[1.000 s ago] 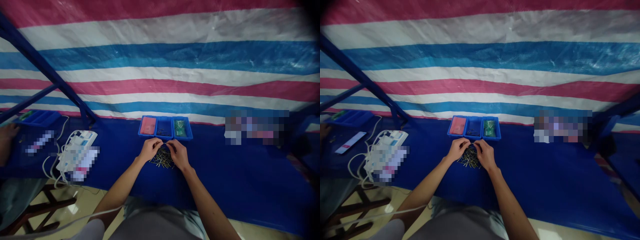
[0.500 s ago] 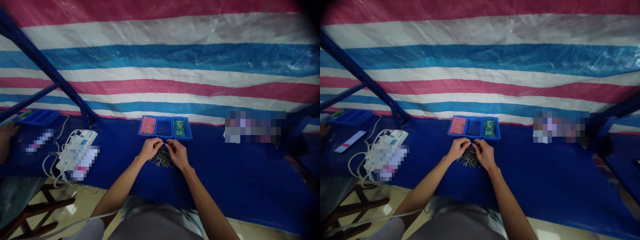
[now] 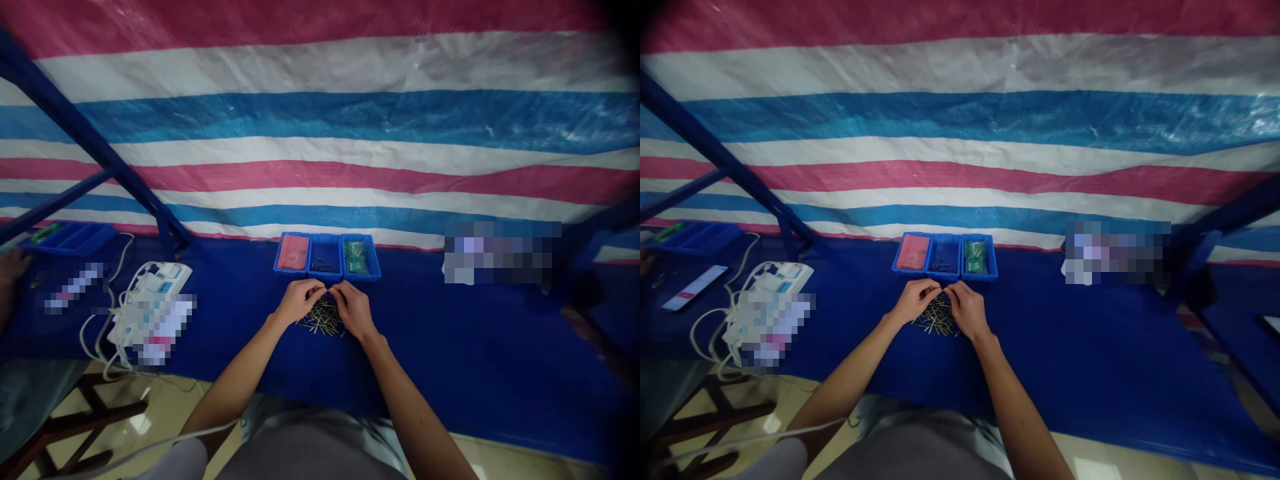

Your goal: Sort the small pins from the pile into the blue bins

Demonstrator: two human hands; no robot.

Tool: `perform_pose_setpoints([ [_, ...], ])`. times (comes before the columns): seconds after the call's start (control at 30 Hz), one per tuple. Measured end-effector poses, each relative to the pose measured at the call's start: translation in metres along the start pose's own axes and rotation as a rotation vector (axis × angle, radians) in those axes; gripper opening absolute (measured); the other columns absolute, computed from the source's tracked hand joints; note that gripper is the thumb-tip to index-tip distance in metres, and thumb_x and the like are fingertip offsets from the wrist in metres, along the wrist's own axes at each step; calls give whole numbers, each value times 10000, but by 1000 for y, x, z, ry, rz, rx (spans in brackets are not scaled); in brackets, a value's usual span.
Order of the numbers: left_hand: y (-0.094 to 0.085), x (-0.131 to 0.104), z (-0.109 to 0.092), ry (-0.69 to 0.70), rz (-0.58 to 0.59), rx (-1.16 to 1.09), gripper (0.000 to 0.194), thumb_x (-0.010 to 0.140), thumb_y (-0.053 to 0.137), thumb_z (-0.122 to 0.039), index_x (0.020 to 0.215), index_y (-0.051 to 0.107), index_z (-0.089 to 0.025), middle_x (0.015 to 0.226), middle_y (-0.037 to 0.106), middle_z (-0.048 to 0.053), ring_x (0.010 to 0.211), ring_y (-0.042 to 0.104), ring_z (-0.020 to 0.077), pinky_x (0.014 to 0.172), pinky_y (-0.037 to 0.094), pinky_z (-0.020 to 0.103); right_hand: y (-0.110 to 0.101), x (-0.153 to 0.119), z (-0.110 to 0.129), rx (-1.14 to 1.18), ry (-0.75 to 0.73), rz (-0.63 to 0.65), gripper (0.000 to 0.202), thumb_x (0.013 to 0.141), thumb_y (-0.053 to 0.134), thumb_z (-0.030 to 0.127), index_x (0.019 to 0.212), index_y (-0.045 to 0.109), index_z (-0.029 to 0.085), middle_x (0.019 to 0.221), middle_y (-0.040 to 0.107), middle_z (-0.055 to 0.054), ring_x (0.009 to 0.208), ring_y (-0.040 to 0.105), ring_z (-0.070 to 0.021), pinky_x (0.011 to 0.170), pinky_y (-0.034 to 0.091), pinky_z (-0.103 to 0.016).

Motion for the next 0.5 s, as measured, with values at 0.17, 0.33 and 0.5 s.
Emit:
perform_pose_setpoints([
  [0.17, 0, 0, -1, -13, 19, -16, 249, 964, 565, -351, 908, 694, -146, 698, 657, 9, 588, 525, 104, 602, 400, 211, -1, -1, 1, -29, 15, 3, 295, 1025, 455, 376, 877, 639, 199, 778, 622, -35, 659, 565, -149, 662, 432, -269],
  [0.33, -4, 1, 0, -34, -5, -33, 252, 972, 551, -339, 890, 686, -142, 673, 644, -3, 573, 523, 98, 600, 396, 209, -3, -1, 5, 25, 7, -19, 225, 996, 519, 372, 1104, 644, 218, 897, 665, -46, 692, 597, -155, 693, 478, -282],
  [0.5, -2, 1, 1, -26, 10, -29, 278, 967, 553, -375, 921, 701, -145, 687, 646, 7, 589, 527, 106, 599, 403, 212, -4, 0, 8, 47, -20, -34, 223, 1013, 478, 323, 1025, 680, 229, 971, 686, -65, 859, 655, -183, 809, 505, -308],
])
Point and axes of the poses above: each hand's wrist, its own x-axis towards the middle knuckle, its own y-axis out of the palm, z = x × y, the point moved 9 cm from there along x, towards the middle knuckle
